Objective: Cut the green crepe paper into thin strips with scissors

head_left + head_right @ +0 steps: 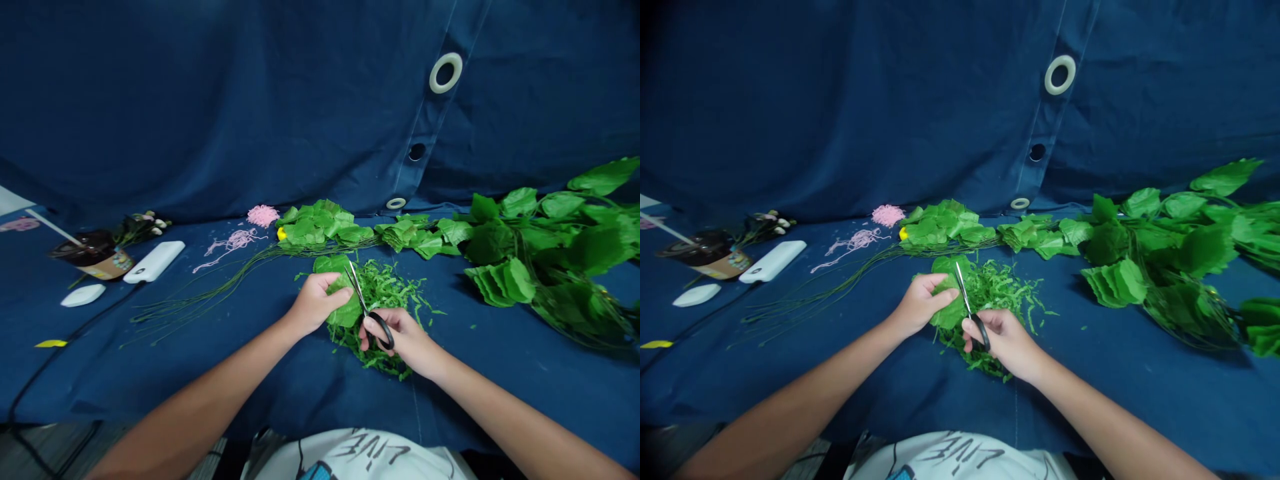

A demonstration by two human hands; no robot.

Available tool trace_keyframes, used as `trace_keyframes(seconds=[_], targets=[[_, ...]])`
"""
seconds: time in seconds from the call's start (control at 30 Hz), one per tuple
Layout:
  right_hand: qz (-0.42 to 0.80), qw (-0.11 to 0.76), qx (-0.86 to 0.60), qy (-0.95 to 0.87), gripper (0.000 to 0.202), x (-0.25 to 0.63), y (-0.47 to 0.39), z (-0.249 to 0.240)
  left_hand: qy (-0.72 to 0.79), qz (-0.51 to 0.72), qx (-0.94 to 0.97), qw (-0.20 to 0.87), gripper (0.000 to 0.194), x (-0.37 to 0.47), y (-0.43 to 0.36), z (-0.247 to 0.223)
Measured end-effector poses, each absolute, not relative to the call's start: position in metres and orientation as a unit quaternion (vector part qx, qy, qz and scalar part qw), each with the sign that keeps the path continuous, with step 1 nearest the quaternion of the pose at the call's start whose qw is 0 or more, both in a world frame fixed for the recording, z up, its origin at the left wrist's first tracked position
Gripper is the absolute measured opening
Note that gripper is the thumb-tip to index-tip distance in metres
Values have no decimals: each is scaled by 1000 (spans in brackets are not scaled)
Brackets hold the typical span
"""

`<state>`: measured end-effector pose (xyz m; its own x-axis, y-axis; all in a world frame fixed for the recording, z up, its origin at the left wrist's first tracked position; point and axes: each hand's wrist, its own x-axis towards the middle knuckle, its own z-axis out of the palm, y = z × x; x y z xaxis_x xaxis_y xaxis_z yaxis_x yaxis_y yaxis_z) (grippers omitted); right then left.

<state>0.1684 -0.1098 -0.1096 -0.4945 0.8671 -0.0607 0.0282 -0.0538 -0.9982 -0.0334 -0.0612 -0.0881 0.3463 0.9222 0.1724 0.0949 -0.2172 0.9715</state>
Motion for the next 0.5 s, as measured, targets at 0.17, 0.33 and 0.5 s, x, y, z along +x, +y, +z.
trace_keyframes(seconds=[0.17, 0.33, 0.5], targets=[[629, 310, -365, -612, 46, 170, -111, -110, 394, 423, 655, 487, 25, -33, -60, -90], [610, 320, -364, -627, 42, 170, -112, -108, 395, 410, 666, 482, 23, -33, -61, -88], [600, 338, -382, -617, 38, 168, -112, -111, 406, 400, 668, 478, 22, -33, -62, -87]])
